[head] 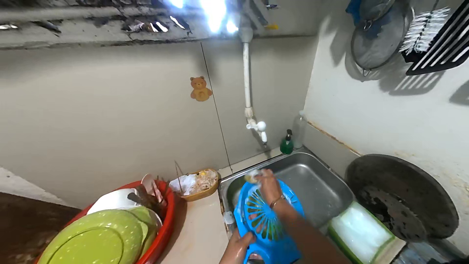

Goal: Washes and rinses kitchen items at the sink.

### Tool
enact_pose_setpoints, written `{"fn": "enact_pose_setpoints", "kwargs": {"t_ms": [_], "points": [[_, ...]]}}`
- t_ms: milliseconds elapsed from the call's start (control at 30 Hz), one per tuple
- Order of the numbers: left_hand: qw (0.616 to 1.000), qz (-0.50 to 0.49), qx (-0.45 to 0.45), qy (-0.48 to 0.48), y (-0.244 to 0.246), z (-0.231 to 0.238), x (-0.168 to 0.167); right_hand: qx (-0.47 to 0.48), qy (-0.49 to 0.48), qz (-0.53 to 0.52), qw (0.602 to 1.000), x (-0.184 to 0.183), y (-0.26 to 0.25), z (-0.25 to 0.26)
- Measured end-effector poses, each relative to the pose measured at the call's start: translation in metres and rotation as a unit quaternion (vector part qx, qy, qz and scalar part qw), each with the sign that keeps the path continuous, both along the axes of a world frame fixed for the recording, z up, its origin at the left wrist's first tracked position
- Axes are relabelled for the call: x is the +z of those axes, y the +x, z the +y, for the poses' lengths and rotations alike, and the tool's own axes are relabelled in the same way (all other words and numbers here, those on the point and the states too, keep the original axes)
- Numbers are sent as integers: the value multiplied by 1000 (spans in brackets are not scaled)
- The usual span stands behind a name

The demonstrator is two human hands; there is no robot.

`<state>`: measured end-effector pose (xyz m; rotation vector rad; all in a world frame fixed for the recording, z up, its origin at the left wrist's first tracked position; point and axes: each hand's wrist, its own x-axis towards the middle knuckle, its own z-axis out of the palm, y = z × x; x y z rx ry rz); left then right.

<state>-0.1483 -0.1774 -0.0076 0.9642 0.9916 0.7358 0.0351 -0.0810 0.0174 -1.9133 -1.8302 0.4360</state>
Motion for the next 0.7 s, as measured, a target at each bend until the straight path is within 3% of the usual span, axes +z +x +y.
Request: {"fn": "enact_pose_setpoints", "kwargs": {"t_ms": [100, 200, 333, 467, 533, 700], "points": [[997, -23, 64, 21, -5, -6, 3, -11, -13, -45, 999, -5, 38, 4], [991, -14, 118, 65, -10, 10, 4, 27, -72, -53, 996, -23, 49, -31], [995, 18, 81, 52, -5, 15, -3, 44, -127, -69, 989, -32, 56, -48], [1000, 7, -20, 8, 4, 3, 3, 60, -20, -89, 994, -10, 74, -22], [999, 13, 24, 37, -1, 9, 2, 95, 0, -107, 990, -15, 83, -10], [985, 0, 136, 110, -18, 48, 1, 107, -103, -49, 988, -25, 66, -48]]}}
